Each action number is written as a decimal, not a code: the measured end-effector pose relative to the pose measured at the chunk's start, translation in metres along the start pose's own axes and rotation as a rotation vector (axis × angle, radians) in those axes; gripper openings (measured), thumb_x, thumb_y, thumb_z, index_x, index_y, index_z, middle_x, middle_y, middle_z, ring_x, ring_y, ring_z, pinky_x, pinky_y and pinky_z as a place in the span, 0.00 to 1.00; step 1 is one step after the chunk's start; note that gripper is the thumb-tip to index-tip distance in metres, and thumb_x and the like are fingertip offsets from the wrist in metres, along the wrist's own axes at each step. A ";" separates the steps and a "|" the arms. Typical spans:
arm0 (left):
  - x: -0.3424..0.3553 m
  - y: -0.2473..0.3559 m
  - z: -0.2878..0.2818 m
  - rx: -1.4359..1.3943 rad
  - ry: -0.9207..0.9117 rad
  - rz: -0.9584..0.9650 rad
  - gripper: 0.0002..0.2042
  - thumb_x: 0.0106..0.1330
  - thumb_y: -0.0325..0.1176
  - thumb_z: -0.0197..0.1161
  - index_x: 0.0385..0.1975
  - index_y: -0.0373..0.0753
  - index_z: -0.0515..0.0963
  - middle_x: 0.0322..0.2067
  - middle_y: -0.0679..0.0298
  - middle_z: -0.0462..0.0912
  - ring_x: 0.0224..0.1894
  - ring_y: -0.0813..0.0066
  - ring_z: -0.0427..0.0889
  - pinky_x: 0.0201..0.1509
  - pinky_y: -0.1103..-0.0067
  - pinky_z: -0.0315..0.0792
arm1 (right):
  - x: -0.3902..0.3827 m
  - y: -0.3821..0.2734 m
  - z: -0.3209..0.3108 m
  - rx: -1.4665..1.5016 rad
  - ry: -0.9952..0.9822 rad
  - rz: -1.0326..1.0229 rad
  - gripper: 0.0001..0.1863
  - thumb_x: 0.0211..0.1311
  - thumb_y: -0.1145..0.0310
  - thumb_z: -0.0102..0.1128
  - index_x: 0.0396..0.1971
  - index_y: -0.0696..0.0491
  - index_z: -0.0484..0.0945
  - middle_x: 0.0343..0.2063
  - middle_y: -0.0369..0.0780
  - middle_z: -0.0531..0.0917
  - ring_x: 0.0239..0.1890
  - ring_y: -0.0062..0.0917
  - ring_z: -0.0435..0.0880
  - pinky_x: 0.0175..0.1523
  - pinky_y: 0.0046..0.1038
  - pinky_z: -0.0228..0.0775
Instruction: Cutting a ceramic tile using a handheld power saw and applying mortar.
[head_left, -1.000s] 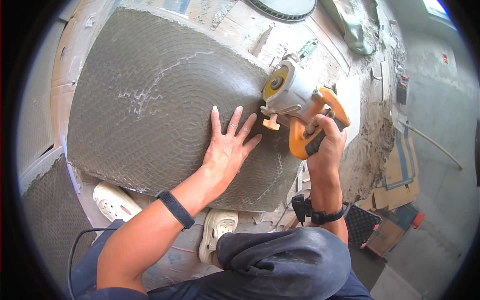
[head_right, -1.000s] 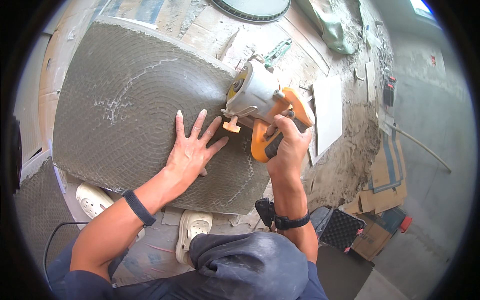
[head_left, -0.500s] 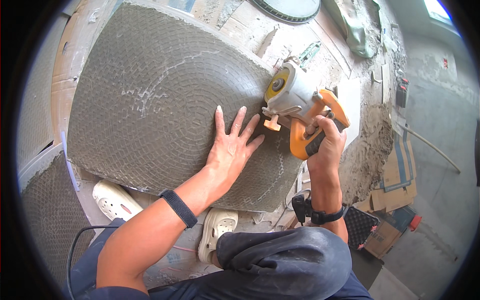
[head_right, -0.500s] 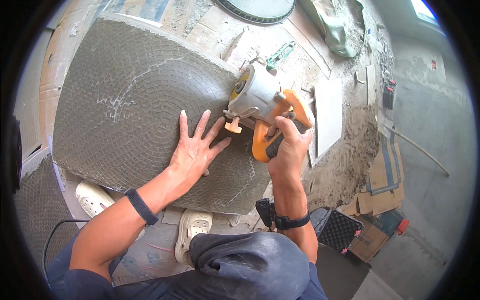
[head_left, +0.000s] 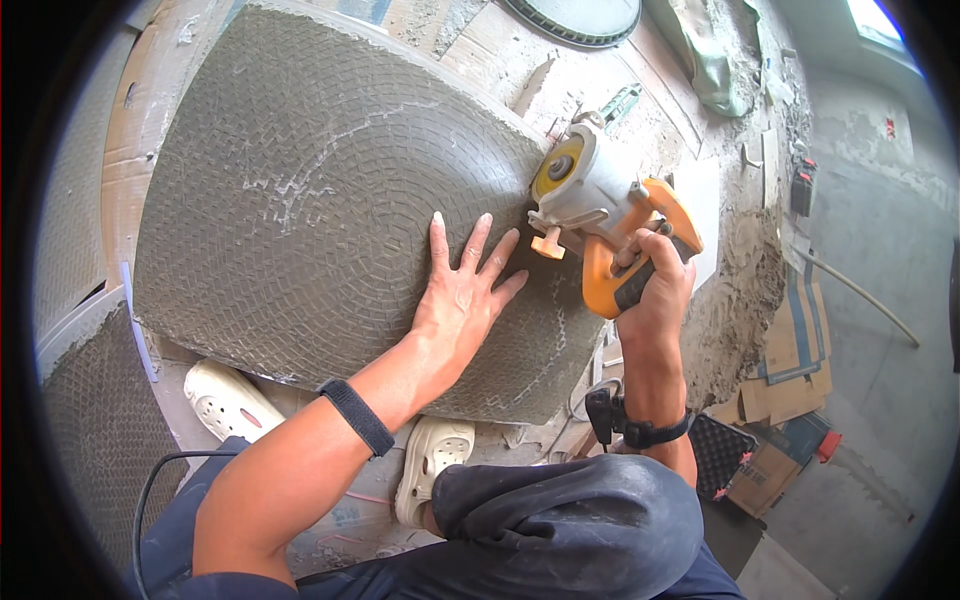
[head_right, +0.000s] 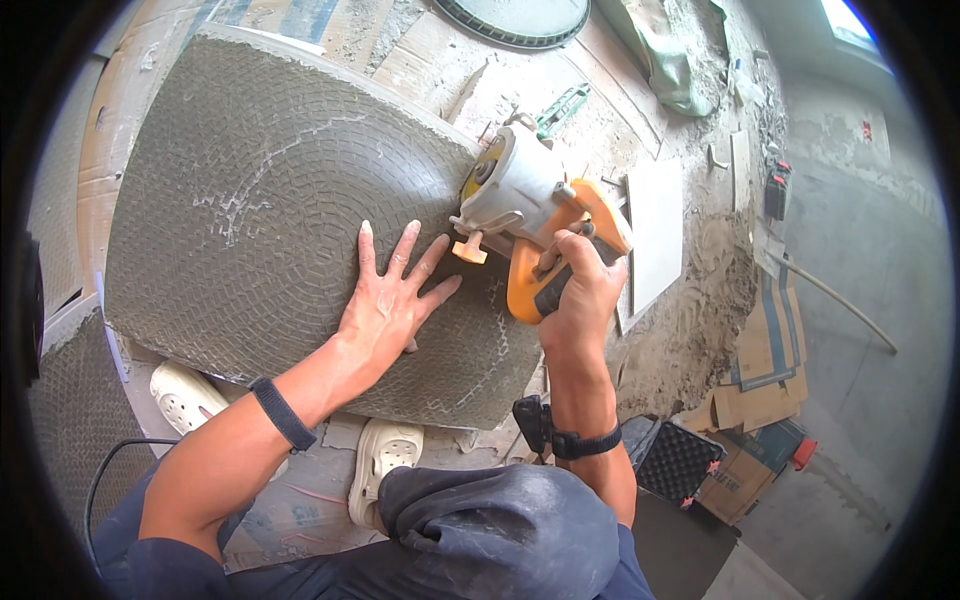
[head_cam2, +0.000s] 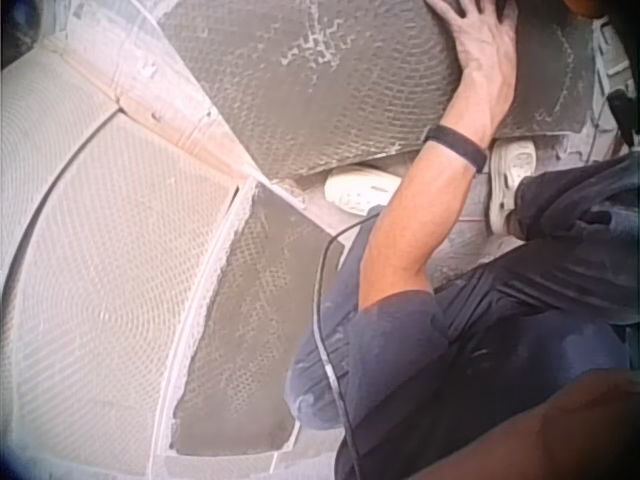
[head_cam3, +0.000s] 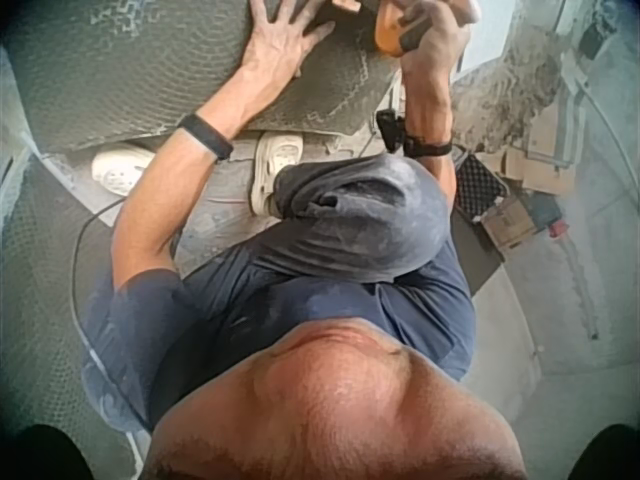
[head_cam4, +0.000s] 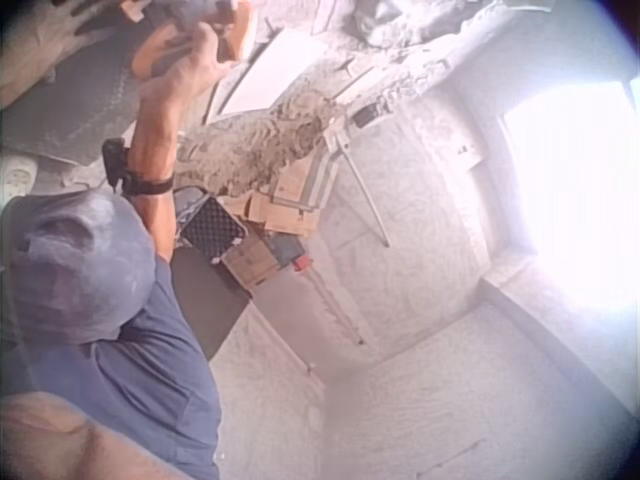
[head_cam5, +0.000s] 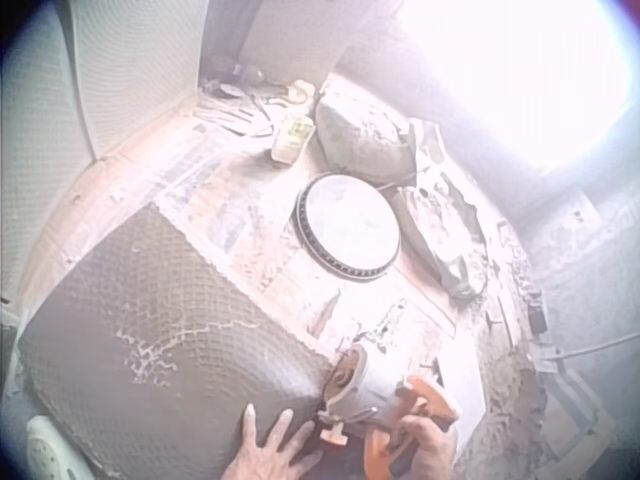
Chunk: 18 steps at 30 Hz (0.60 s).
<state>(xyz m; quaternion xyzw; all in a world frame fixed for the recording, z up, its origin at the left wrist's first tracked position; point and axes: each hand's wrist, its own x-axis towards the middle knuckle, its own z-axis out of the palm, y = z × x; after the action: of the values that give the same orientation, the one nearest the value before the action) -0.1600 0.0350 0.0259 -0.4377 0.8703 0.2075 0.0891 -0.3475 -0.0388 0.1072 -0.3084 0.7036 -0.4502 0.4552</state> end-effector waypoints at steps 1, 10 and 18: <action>0.000 0.000 0.000 -0.002 -0.001 -0.002 0.46 0.49 0.57 0.73 0.72 0.62 0.61 0.77 0.60 0.45 0.78 0.47 0.41 0.70 0.31 0.41 | 0.001 0.001 0.000 0.010 -0.023 -0.003 0.08 0.57 0.76 0.60 0.36 0.57 0.75 0.21 0.37 0.77 0.22 0.21 0.77 0.28 0.26 0.71; 0.000 0.001 0.001 0.004 -0.010 -0.003 0.46 0.49 0.56 0.73 0.72 0.62 0.61 0.77 0.60 0.46 0.78 0.47 0.41 0.70 0.31 0.41 | 0.000 0.007 0.001 -0.009 -0.010 0.031 0.12 0.57 0.75 0.59 0.42 0.58 0.75 0.23 0.35 0.76 0.23 0.19 0.76 0.30 0.25 0.71; 0.001 0.001 0.001 0.008 -0.004 -0.009 0.46 0.49 0.56 0.73 0.72 0.63 0.61 0.77 0.61 0.46 0.78 0.47 0.41 0.70 0.31 0.41 | -0.004 0.001 0.004 -0.018 -0.024 0.037 0.15 0.56 0.75 0.58 0.45 0.59 0.75 0.25 0.35 0.75 0.23 0.19 0.76 0.30 0.24 0.70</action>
<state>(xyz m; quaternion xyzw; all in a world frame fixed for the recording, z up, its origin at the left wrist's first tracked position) -0.1609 0.0352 0.0248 -0.4409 0.8690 0.2045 0.0932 -0.3423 -0.0359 0.1068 -0.3048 0.7074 -0.4317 0.4692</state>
